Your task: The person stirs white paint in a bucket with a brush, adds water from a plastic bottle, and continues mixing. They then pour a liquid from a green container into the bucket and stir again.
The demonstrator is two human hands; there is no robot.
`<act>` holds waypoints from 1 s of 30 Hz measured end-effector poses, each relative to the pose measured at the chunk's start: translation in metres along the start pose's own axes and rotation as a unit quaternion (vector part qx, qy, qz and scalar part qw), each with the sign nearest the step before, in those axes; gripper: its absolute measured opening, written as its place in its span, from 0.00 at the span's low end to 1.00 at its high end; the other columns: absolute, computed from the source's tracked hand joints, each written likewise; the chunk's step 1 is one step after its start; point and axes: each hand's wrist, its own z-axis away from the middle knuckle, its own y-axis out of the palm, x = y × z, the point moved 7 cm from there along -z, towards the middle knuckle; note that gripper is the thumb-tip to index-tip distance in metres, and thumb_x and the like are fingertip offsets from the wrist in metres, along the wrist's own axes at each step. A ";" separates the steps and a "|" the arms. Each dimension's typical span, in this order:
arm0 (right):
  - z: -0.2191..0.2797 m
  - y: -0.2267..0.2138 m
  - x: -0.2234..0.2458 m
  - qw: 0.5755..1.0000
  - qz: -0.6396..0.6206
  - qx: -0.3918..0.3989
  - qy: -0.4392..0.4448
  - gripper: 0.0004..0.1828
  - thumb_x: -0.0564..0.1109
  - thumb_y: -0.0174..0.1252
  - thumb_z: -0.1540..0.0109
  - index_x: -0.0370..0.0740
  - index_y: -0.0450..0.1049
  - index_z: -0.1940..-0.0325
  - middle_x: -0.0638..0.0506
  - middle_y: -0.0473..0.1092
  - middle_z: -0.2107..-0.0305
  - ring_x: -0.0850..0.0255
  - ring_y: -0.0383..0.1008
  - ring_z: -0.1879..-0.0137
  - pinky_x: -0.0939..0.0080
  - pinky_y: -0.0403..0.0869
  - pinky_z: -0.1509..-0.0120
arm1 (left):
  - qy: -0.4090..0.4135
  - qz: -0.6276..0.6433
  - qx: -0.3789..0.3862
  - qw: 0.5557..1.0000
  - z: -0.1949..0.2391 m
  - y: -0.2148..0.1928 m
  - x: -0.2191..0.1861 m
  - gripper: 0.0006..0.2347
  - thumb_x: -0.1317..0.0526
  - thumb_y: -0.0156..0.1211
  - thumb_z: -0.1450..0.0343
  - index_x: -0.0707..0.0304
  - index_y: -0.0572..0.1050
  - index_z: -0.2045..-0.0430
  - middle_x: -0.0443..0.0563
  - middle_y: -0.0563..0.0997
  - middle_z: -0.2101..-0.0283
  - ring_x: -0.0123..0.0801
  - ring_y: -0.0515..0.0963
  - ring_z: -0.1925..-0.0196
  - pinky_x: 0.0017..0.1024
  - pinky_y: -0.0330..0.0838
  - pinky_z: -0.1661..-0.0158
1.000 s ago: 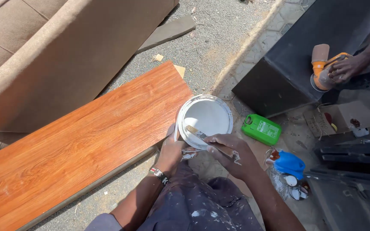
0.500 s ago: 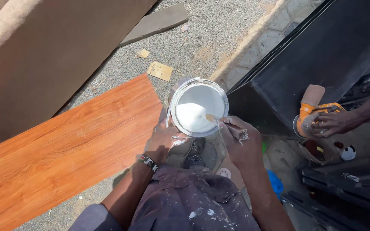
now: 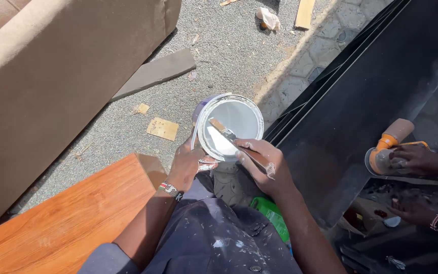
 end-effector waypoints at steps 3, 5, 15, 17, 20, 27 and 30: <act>-0.065 -0.011 -0.049 0.995 -0.044 -0.015 0.090 0.11 0.51 0.75 0.32 0.50 0.94 0.48 0.48 0.89 0.61 0.65 0.85 0.48 0.51 0.85 0.40 | -0.001 -0.016 0.004 1.000 -0.095 0.010 -0.026 0.42 0.73 0.52 0.30 0.61 0.60 0.10 0.79 0.61 0.15 0.78 0.92 0.46 0.53 0.98 0.51; -0.122 -0.027 -0.052 0.988 0.055 -0.043 0.139 0.13 0.55 0.70 0.30 0.52 0.93 0.46 0.46 0.89 0.59 0.51 0.87 0.48 0.46 0.84 0.40 | -0.003 -0.095 0.015 0.995 -0.154 0.022 -0.043 0.42 0.72 0.54 0.32 0.58 0.63 0.12 0.77 0.67 0.18 0.75 0.91 0.41 0.52 0.98 0.50; -0.357 -0.080 -0.080 0.955 0.114 -0.105 0.252 0.15 0.56 0.72 0.32 0.54 0.95 0.46 0.45 0.91 0.54 0.34 0.89 0.41 0.36 0.84 0.34 | -0.071 -0.140 0.110 0.981 -0.360 0.150 -0.204 0.43 0.74 0.49 0.29 0.57 0.57 0.09 0.74 0.62 0.13 0.80 0.90 0.41 0.56 0.97 0.49; -0.402 -0.089 -0.112 0.947 0.149 -0.156 0.236 0.14 0.58 0.72 0.31 0.57 0.93 0.44 0.47 0.90 0.55 0.40 0.89 0.41 0.40 0.84 0.33 | -0.055 -0.242 0.136 0.959 -0.375 0.191 -0.249 0.43 0.72 0.50 0.29 0.54 0.56 0.08 0.70 0.60 0.10 0.74 0.76 0.26 0.58 0.84 0.33; -0.472 -0.110 -0.137 0.968 0.125 -0.165 0.139 0.15 0.56 0.69 0.28 0.55 0.91 0.39 0.53 0.90 0.51 0.52 0.89 0.42 0.48 0.84 0.35 | -0.045 -0.361 0.144 0.920 -0.449 0.248 -0.267 0.41 0.68 0.50 0.29 0.45 0.64 0.11 0.55 0.76 0.24 0.52 0.75 0.25 0.46 0.74 0.28; -0.621 -0.246 -0.226 0.909 0.113 -0.166 0.365 0.16 0.59 0.61 0.33 0.56 0.91 0.54 0.62 0.89 0.64 0.59 0.85 0.55 0.57 0.76 0.46 | -0.074 -0.461 0.160 0.869 -0.603 0.381 -0.293 0.45 0.57 0.49 0.29 0.19 0.56 0.07 0.41 0.91 0.37 0.38 0.84 0.43 0.33 0.75 0.40; -0.699 -0.285 -0.260 0.937 0.264 -0.207 0.095 0.16 0.58 0.61 0.25 0.54 0.88 0.41 0.54 0.89 0.54 0.48 0.85 0.49 0.44 0.80 0.48 | -0.065 -0.446 0.143 0.881 -0.651 0.457 -0.312 0.42 0.63 0.51 0.25 0.23 0.57 0.08 0.42 0.79 0.17 0.39 0.80 0.26 0.34 0.71 0.29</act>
